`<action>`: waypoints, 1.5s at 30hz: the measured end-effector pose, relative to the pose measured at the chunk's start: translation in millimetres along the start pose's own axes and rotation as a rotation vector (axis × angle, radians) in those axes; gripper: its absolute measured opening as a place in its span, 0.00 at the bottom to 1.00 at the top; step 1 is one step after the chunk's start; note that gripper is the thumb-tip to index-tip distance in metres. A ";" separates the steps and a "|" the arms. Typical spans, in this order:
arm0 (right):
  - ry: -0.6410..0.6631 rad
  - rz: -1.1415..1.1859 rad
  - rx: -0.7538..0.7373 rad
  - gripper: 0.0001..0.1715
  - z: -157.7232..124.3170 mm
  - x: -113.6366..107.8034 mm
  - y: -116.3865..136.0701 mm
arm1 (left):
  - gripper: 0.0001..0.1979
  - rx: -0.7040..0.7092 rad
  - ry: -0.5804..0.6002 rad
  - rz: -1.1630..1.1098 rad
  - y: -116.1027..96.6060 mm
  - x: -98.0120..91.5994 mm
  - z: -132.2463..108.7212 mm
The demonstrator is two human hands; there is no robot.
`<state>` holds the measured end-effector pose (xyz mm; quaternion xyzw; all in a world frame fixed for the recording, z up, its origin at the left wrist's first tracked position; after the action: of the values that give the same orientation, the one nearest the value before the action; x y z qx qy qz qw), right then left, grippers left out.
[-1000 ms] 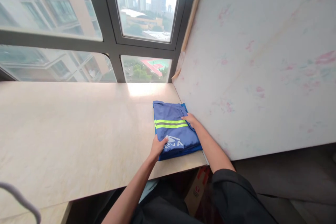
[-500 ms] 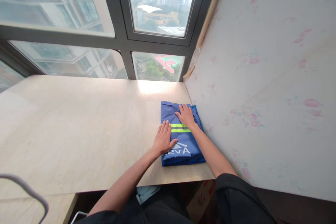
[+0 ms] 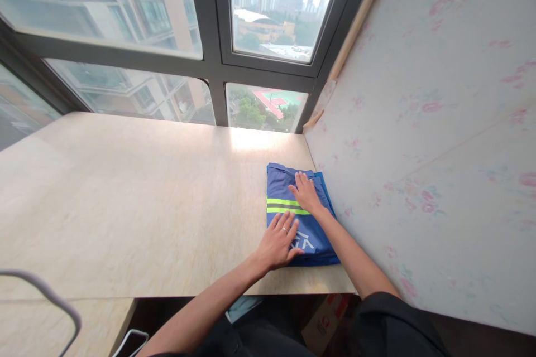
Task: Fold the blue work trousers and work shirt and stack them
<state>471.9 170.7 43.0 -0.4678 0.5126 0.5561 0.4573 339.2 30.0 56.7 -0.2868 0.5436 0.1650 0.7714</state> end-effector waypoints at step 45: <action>-0.122 0.941 -0.110 0.14 -126.2 53.2 232.3 | 0.11 -0.645 -0.512 -0.432 140.9 -58.8 -195.2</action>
<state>241.1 33.2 18.7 -0.1748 0.6107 0.7556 0.1596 93.4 22.0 26.8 -0.5687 0.1844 0.2269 0.7689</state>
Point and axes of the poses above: each hand's wrist, its own z-axis towards the middle knuckle, its own x-axis out of the palm, y = z × x, the point moved 8 cm from there along z, towards the middle knuckle, and after that the axes turned 1 degree about -z, right-handed, at the moved point
